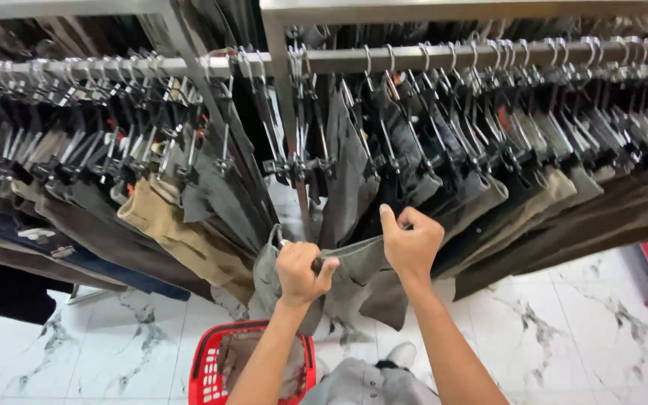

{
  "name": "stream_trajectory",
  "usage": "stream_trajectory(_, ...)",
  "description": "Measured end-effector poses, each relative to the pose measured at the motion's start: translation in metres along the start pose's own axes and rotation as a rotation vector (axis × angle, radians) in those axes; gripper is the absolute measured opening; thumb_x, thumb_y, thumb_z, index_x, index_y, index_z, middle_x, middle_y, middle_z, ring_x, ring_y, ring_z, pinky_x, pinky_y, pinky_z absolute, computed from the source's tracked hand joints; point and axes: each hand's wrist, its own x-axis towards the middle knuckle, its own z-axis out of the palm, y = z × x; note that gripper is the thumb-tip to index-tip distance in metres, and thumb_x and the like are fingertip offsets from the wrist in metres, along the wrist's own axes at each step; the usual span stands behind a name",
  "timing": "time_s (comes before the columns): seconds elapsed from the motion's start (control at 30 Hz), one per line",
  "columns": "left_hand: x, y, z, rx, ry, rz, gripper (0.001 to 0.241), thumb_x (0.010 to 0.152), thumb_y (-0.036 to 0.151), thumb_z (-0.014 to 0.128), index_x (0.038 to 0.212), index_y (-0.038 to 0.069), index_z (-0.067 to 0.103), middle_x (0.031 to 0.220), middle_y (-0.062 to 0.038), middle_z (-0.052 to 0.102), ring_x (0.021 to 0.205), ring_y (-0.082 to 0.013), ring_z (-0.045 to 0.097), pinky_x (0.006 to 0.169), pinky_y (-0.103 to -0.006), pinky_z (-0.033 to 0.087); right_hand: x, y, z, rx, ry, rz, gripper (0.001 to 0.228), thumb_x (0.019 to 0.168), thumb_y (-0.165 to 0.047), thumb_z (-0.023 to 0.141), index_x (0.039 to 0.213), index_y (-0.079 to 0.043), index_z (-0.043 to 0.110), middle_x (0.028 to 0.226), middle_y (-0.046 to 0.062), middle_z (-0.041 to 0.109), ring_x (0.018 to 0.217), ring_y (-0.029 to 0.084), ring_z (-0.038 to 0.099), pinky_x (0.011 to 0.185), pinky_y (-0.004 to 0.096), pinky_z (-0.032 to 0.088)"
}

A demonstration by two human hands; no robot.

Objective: Taking trousers from a basket, attaching them to hangers with clips, and hanging them on a clothing rack.

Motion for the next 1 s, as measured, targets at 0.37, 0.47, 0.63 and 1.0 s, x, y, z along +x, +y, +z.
stream_trajectory(0.37, 0.034, 0.029, -0.027, -0.083, -0.033, 0.099, 0.056, 0.084, 0.029, 0.081, 0.048, 0.018, 0.039, 0.041, 0.003, 0.031, 0.035, -0.0175, 0.038, 0.044, -0.0266, 0.039, 0.038, -0.075, 0.005, -0.123, -0.456, 0.042, 0.026, 0.085, -0.029, 0.079, 0.100, -0.010, 0.066, 0.086, 0.016, 0.065, 0.085, 0.034, 0.068, 0.077, 0.045, 0.058)
stream_trajectory(0.47, 0.037, 0.035, -0.030, -0.122, -0.080, 0.138, 0.056, 0.089, 0.022, 0.076, 0.052, 0.016, 0.034, 0.044, 0.002, 0.029, 0.039, -0.0166, 0.034, 0.046, -0.0296, 0.030, 0.068, -0.110, 0.032, -0.116, -0.697, 0.085, 0.046, 0.091, -0.033, 0.067, 0.134, -0.019, 0.057, 0.132, 0.016, 0.061, 0.117, 0.035, 0.066, 0.094, 0.049, 0.056)
stream_trajectory(0.63, 0.031, 0.048, -0.035, -0.134, -0.122, 0.170, 0.057, 0.095, 0.022, 0.072, 0.056, 0.013, 0.032, 0.048, 0.000, 0.029, 0.042, -0.0179, 0.028, 0.048, -0.0352, 0.022, 0.094, -0.140, 0.065, 0.117, -0.892, 0.559, 0.075, 0.095, -0.031, 0.058, 0.162, -0.027, 0.024, 0.159, 0.015, 0.041, 0.143, 0.032, 0.047, 0.108, 0.051, 0.050)
stream_trajectory(1.0, 0.024, 0.042, -0.025, -0.103, -0.122, 0.071, 0.060, 0.092, 0.025, 0.077, 0.054, 0.014, 0.032, 0.046, 0.002, 0.026, 0.044, -0.0137, 0.023, 0.050, -0.0307, 0.021, 0.098, -0.106, 0.091, 0.532, -0.653, 0.771, 0.065, 0.101, -0.004, 0.042, 0.164, -0.011, 0.029, 0.082, 0.007, 0.045, 0.064, 0.018, 0.046, 0.055, 0.034, 0.038)
